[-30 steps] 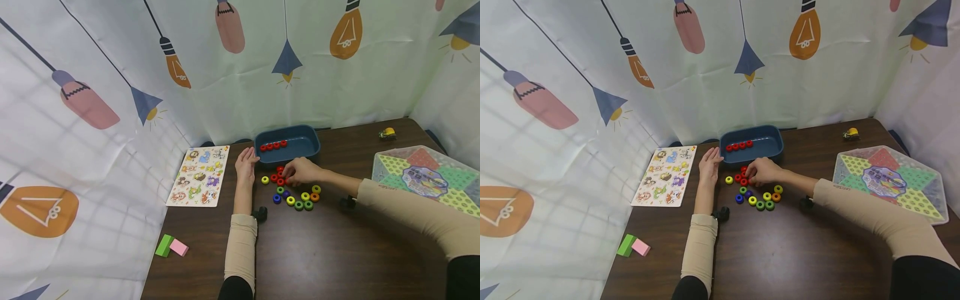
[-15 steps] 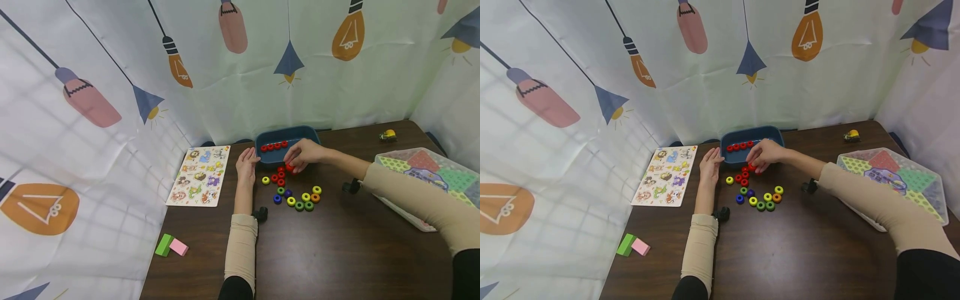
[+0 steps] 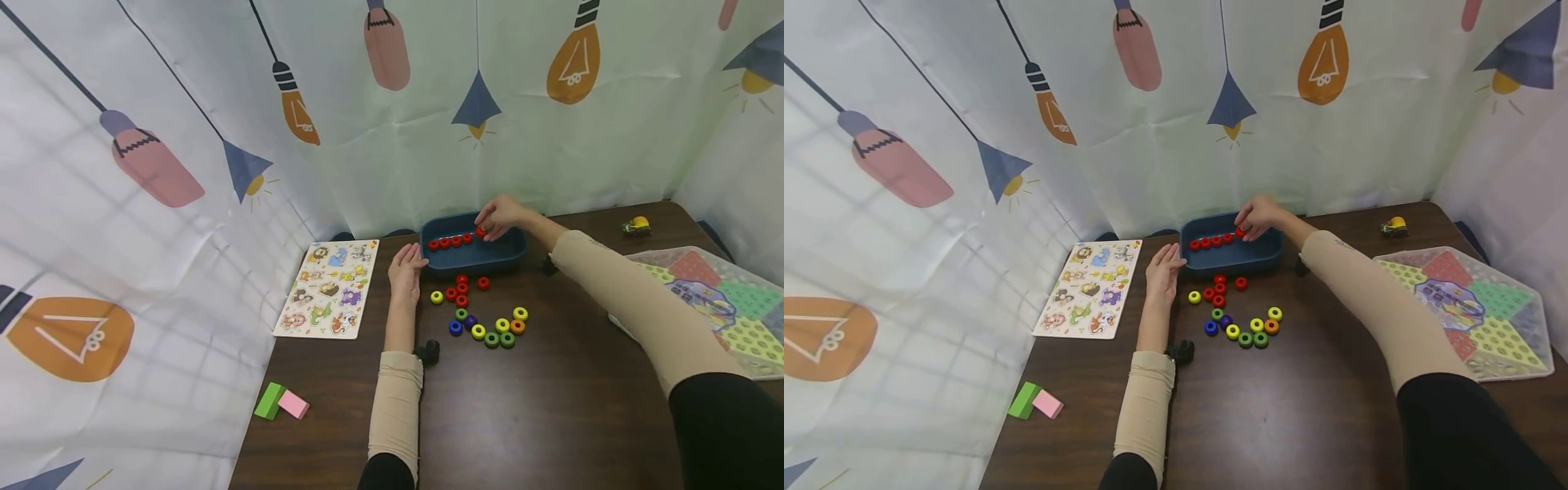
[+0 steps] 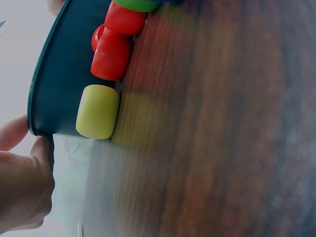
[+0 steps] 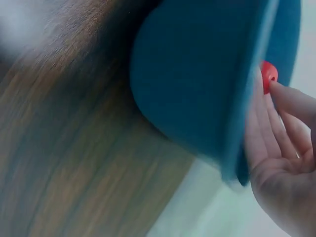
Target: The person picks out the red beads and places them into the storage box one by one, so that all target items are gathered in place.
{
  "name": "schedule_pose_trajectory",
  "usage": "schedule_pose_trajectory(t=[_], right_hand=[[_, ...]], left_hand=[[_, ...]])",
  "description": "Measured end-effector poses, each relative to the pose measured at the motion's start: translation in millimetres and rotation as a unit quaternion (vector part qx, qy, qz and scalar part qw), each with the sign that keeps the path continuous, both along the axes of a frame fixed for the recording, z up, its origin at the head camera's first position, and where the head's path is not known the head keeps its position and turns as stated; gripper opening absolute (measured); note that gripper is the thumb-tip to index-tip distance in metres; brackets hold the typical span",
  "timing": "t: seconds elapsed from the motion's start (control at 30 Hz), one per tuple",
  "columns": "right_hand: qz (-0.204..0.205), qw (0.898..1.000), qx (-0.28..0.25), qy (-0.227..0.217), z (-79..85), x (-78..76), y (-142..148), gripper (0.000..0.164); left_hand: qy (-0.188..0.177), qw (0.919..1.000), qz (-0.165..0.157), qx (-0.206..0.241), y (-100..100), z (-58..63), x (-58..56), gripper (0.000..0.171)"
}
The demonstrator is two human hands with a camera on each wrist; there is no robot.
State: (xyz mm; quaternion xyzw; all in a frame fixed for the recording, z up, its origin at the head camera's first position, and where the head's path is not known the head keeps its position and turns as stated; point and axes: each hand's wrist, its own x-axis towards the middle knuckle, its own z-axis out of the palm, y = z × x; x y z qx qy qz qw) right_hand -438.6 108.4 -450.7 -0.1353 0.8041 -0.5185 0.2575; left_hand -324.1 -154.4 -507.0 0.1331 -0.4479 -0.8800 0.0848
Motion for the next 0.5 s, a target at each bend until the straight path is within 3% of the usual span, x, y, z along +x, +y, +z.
schedule_pose_trajectory(t=[0.1, 0.27, 0.5], right_hand=[[-0.018, 1.000, 0.004, 0.002, -12.1, -6.9, -3, 0.034], [-0.014, 0.999, 0.029, 0.026, -21.4, -8.2, -8, 0.030], [0.003, 0.997, 0.046, 0.058, -5.4, 2.1, -6, 0.031]], left_hand=[[0.003, 1.0000, 0.001, 0.000, 2, 0.1, -0.2, 0.067], [0.008, 1.0000, 0.001, 0.000, 5, 1.7, 0.0, 0.067], [0.006, 0.9998, 0.001, -0.017, 1, -0.8, 1.3, 0.065]])
